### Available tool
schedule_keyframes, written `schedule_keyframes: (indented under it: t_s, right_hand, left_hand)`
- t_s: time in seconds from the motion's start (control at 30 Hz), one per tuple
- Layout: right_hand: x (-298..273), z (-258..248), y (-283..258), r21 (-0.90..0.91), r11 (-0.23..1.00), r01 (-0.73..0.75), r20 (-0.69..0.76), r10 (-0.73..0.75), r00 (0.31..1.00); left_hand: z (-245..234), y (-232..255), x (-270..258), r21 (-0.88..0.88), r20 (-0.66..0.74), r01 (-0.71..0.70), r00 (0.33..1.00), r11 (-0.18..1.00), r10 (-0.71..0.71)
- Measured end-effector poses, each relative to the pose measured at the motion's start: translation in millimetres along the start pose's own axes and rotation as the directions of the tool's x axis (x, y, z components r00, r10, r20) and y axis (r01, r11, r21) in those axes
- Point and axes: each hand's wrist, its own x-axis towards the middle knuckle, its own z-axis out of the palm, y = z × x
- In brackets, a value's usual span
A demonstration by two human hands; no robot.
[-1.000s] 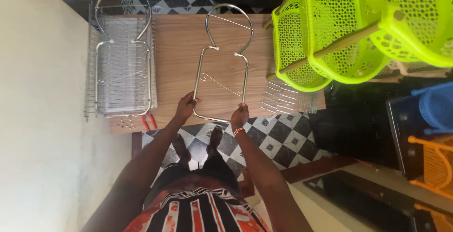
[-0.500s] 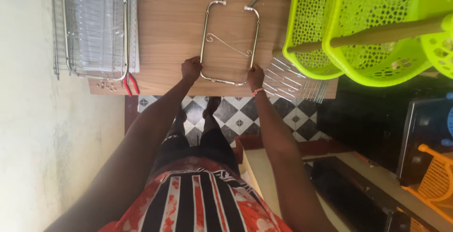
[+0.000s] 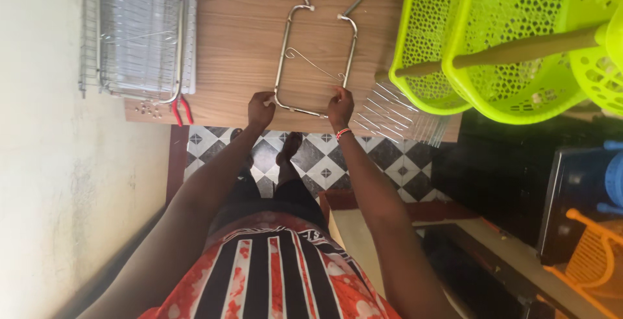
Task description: The person assembles a three-tier blue plastic basket by inserting vertical rods into the basket tiers and stacking them. Then, the person assembles a metal wire rack by attaching wire mesh panels to metal frame pieces on a wooden table.
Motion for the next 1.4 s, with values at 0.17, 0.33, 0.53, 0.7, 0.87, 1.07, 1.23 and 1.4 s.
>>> schedule_keyframes:
  t_s: [0.17, 0.33, 0.53, 0.7, 0.87, 1.07, 1.23, 1.4]
  right_hand:
    - [-10.9, 32.6, -46.0, 0.232, 0.971, 0.059, 0.247, -0.118, 0.962]
    - [-25.0, 86.7, -110.6, 0.333, 0.942, -0.051, 0.434, -0.105, 0.895]
    - [-46.1, 170.6, -189.2, 0.502, 0.863, -0.062, 0.465, -0.209, 0.860]
    - [-87.8, 234.6, -246.9, 0.308, 0.934, -0.178, 0.536, -0.016, 0.844]
    - [-117.6, 271.5, -273.8, -0.028, 0.999, 0.036, 0.467, -0.018, 0.884]
    - [-136.4, 277.0, -298.7, -0.038, 0.986, -0.163, 0.304, 0.167, 0.938]
    - [-130.5, 274.0, -311.4, 0.461, 0.689, -0.560, 0.374, 0.421, 0.826]
    - [-117.5, 259.1, -305.5, 0.637, 0.722, -0.270, 0.121, 0.252, 0.960]
  left_hand:
    - [-70.8, 15.9, -11.7, -0.229, -0.171, -0.024, 0.985, 0.973, -0.016]
    - [-161.9, 13.6, -2.1, -0.235, -0.411, -0.135, 0.911, 0.963, 0.027]
    - [-266.5, -51.8, 16.5, -0.006, -0.615, -0.096, 0.785, 0.995, 0.072]
    - [-312.4, -115.9, 25.1, 0.236, -0.703, 0.187, 0.711, 0.954, 0.035]
    - [-326.4, -154.1, 29.8, -0.324, -0.511, 0.267, 0.758, 0.908, -0.405]
    - [-339.7, -159.5, 29.5, -0.795, -0.296, 0.181, 0.716, 0.579, -0.632]
    - [-353.8, -150.8, 30.2, -0.876, -0.016, 0.276, 0.804, 0.396, -0.595]
    - [-350.0, -135.2, 25.7, -0.877, 0.018, 0.234, 0.889, 0.419, -0.457]
